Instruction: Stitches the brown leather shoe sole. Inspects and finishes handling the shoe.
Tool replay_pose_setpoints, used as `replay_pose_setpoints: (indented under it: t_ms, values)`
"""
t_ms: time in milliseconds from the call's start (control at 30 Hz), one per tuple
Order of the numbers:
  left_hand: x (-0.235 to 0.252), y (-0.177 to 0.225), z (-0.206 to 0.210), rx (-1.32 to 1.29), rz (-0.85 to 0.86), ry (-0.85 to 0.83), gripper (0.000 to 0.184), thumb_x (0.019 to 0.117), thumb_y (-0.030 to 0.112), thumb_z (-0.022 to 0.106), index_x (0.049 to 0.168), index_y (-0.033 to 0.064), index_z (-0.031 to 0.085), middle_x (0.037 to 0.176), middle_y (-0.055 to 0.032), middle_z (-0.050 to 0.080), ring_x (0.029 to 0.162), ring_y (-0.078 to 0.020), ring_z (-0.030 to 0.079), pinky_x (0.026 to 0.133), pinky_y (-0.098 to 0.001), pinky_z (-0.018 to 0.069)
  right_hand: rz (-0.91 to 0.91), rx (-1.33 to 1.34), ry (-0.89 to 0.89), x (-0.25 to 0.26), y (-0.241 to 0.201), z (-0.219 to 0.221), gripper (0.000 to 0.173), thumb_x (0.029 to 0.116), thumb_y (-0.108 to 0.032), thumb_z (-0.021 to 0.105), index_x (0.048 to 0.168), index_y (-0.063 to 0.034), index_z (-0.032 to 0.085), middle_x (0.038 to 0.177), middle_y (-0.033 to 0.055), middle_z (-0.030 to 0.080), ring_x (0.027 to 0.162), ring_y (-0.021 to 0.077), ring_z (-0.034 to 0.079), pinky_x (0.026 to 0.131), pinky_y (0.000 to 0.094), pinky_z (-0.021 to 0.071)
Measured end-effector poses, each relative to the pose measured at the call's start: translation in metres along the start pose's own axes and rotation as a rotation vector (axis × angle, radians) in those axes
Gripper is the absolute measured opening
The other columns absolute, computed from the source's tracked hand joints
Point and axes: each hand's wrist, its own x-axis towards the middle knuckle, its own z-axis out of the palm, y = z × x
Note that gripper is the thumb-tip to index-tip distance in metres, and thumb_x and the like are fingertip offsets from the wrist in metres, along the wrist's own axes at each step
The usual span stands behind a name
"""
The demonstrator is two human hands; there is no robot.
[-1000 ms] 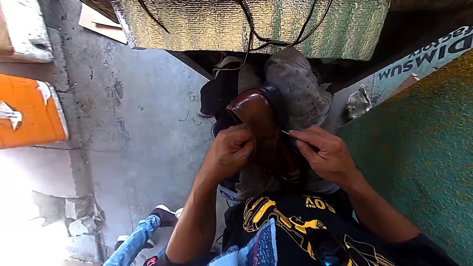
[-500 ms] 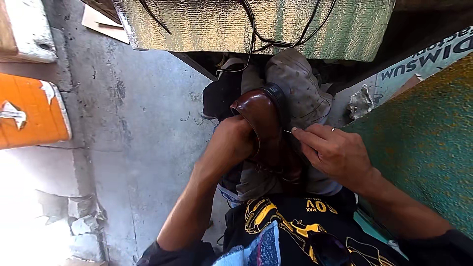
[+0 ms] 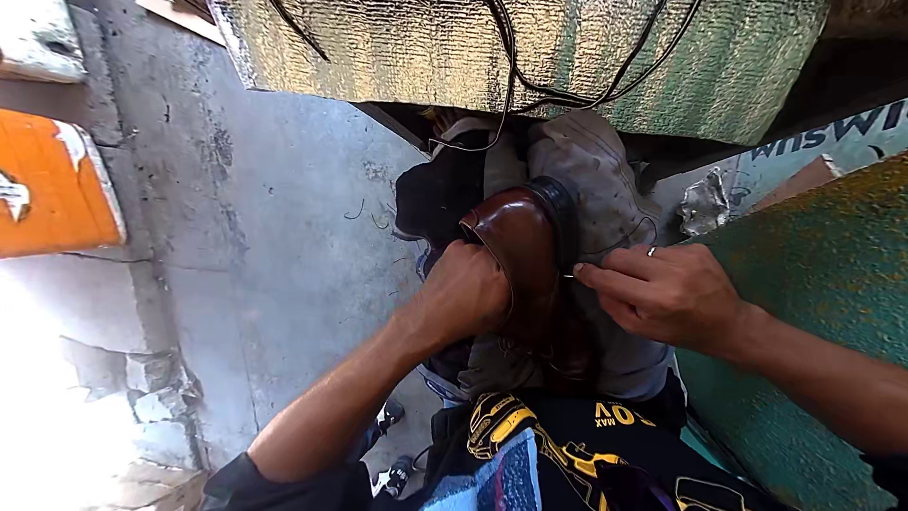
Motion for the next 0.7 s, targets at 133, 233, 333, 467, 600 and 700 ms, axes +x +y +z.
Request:
replay_pose_setpoints:
  t_ms: [133, 233, 333, 467, 600, 700]
  values:
    - [0.004, -0.006, 0.000, -0.039, 0.025, -0.051, 0.016, 0.0779, 0.021, 0.066, 0.073, 0.0060, 0.064, 0.069, -0.0100, 0.064, 0.067, -0.0288, 0.068, 0.052, -0.0468, 0.0471, -0.017, 0.016, -0.003, 0.006, 0.002, 0.002, 0.023, 0.0956, -0.013, 0.057, 0.106, -0.0094, 0.077, 0.073, 0.0061, 0.063, 0.058, 0.0217, 0.059, 0.044, 0.0333, 0.0382]
    - [0.007, -0.005, -0.002, -0.056, 0.045, -0.042, 0.014, 0.0774, 0.019, 0.066, 0.073, 0.0062, 0.063, 0.070, -0.0103, 0.064, 0.067, -0.0287, 0.068, 0.051, -0.0460, 0.0460, -0.010, 0.015, -0.026, 0.010, 0.000, 0.004, 0.021, 0.0951, -0.013, 0.056, 0.100, -0.0085, 0.076, 0.074, 0.0067, 0.063, 0.058, 0.0226, 0.059, 0.042, 0.0339, 0.0375]
    - [0.010, -0.005, -0.001, -0.062, 0.045, -0.013, 0.013, 0.0769, 0.018, 0.064, 0.071, 0.0067, 0.062, 0.068, -0.0097, 0.063, 0.065, -0.0273, 0.066, 0.049, -0.0439, 0.0436, 0.012, -0.005, -0.016, 0.014, -0.004, 0.006, 0.017, 0.0947, -0.011, 0.055, 0.089, -0.0058, 0.070, 0.074, 0.0081, 0.064, 0.058, 0.0238, 0.061, 0.042, 0.0338, 0.0390]
    - [0.011, -0.003, -0.001, -0.066, 0.005, -0.011, 0.011, 0.0774, 0.017, 0.065, 0.073, 0.0065, 0.063, 0.068, -0.0098, 0.063, 0.065, -0.0271, 0.066, 0.050, -0.0438, 0.0441, 0.036, -0.038, -0.016, 0.020, -0.010, 0.012, 0.015, 0.0957, -0.011, 0.056, 0.087, -0.0052, 0.067, 0.072, 0.0088, 0.060, 0.056, 0.0245, 0.059, 0.041, 0.0339, 0.0376]
    - [0.013, -0.002, -0.001, -0.058, 0.002, -0.005, 0.012, 0.0806, 0.011, 0.062, 0.072, 0.0034, 0.059, 0.066, -0.0132, 0.060, 0.062, -0.0318, 0.065, 0.049, -0.0473, 0.0440, 0.065, -0.094, 0.005, 0.019, -0.017, 0.016, 0.015, 0.0959, -0.011, 0.056, 0.087, -0.0052, 0.067, 0.075, 0.0104, 0.062, 0.059, 0.0268, 0.061, 0.042, 0.0363, 0.0417]
    - [0.015, -0.003, -0.014, -0.153, -0.002, -0.075, 0.012, 0.0806, 0.009, 0.068, 0.075, 0.0010, 0.061, 0.070, -0.0161, 0.063, 0.066, -0.0362, 0.067, 0.053, -0.0529, 0.0484, 0.043, -0.053, 0.009, 0.018, -0.013, 0.011, 0.019, 0.0967, -0.013, 0.055, 0.085, -0.0036, 0.066, 0.075, 0.0118, 0.062, 0.058, 0.0287, 0.062, 0.042, 0.0399, 0.0429]
